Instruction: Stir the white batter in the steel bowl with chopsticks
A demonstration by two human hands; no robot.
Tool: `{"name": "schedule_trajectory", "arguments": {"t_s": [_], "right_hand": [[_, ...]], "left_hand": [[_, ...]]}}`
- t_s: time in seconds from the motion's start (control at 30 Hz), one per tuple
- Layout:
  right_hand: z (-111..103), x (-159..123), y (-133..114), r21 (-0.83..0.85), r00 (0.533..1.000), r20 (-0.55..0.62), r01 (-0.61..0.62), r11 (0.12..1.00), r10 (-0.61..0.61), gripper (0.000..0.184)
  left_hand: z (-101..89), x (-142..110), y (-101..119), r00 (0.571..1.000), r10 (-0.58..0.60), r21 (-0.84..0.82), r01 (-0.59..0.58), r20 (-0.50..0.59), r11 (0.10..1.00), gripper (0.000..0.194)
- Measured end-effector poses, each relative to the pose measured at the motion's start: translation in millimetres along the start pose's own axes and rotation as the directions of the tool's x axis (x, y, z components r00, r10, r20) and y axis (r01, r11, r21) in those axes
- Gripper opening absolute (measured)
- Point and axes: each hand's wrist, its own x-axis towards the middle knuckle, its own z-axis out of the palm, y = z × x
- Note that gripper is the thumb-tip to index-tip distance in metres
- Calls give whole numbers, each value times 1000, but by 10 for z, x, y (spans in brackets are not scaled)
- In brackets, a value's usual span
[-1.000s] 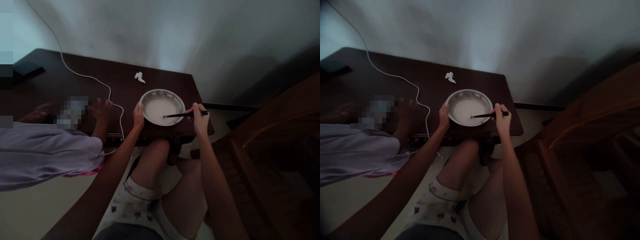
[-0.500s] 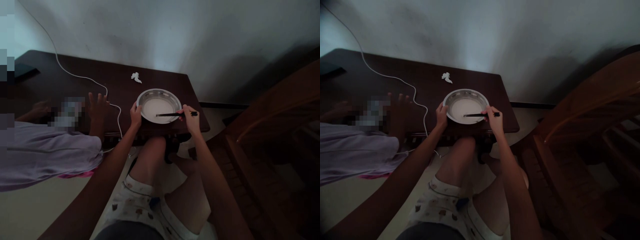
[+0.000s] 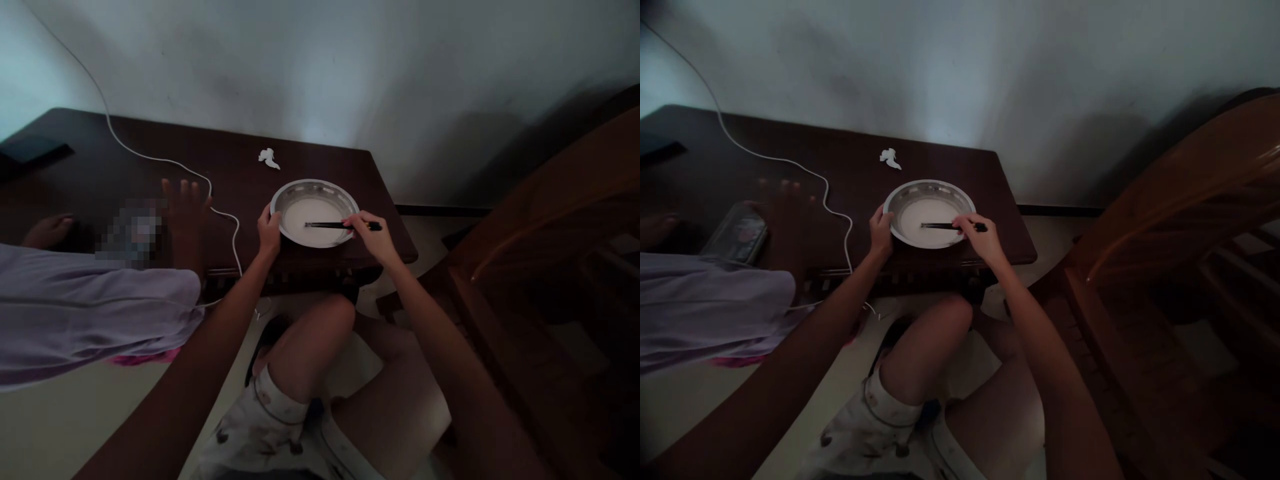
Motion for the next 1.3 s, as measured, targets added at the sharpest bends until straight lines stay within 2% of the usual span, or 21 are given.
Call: {"name": "schedule_trajectory", "arguments": {"t_s": [0.07, 0.17, 0.27, 0.37, 0.47, 0.57, 0.67, 0.77, 0.87, 0.93, 1.0, 1.07, 1.23, 1.3], "right_hand": [[41, 55, 36, -53, 999, 26, 39, 998, -37, 37], [-58, 99, 23, -125, 993, -93, 58, 990, -70, 40], [-228, 66, -76, -108, 983, -180, 5, 994, -24, 51], [-244, 18, -143, -61, 997, -66, -41, 997, 37, 51], [-107, 32, -93, -37, 997, 73, -22, 999, 24, 44], [-35, 97, -3, -102, 998, 62, 18, 995, -12, 38], [-130, 124, -1, -138, 998, -43, 30, 990, -36, 40], [-232, 72, -89, -104, 995, -101, -22, 994, 12, 48], [-159, 6, -150, -44, 998, -13, -56, 997, 56, 49], [-38, 0, -144, -37, 997, 70, -36, 999, 38, 46], [56, 36, -118, -68, 994, 105, -9, 998, 16, 44], [64, 92, -103, -95, 998, 69, 8, 995, -2, 45], [-137, 110, -147, -103, 984, -172, -60, 993, 41, 55], [-127, 60, -148, -45, 982, -171, -93, 995, 85, 57]], "left_hand": [[-6, 4, 6, 1000, 4, -4, -4, -1, 1000, 30], [-10, -2, 16, 1000, 4, -11, -4, -1, 1000, 28], [0, -11, 20, 1000, -1, -14, 1, -6, 1000, 26], [16, -13, 14, 1000, -7, -16, 6, -12, 1000, 26], [25, -9, 7, 1000, -11, -14, 11, -12, 1000, 25], [21, -4, 0, 1000, -12, -10, 12, -12, 1000, 26], [14, 0, -8, 1000, -11, -10, 11, -7, 1000, 27], [14, -1, -11, 1000, -17, -12, 17, 3, 1000, 29], [19, -4, -12, 999, -26, -16, 27, 18, 1000, 31], [21, -4, -13, 999, -34, -19, 34, 27, 999, 32], [21, -2, -14, 999, -42, -21, 43, 31, 999, 33], [20, -2, -13, 998, -50, -21, 51, 32, 998, 33], [17, -12, 15, 998, -61, -29, 62, 26, 998, 35], [13, -20, 36, 998, -61, -28, 62, 27, 998, 35]]}}
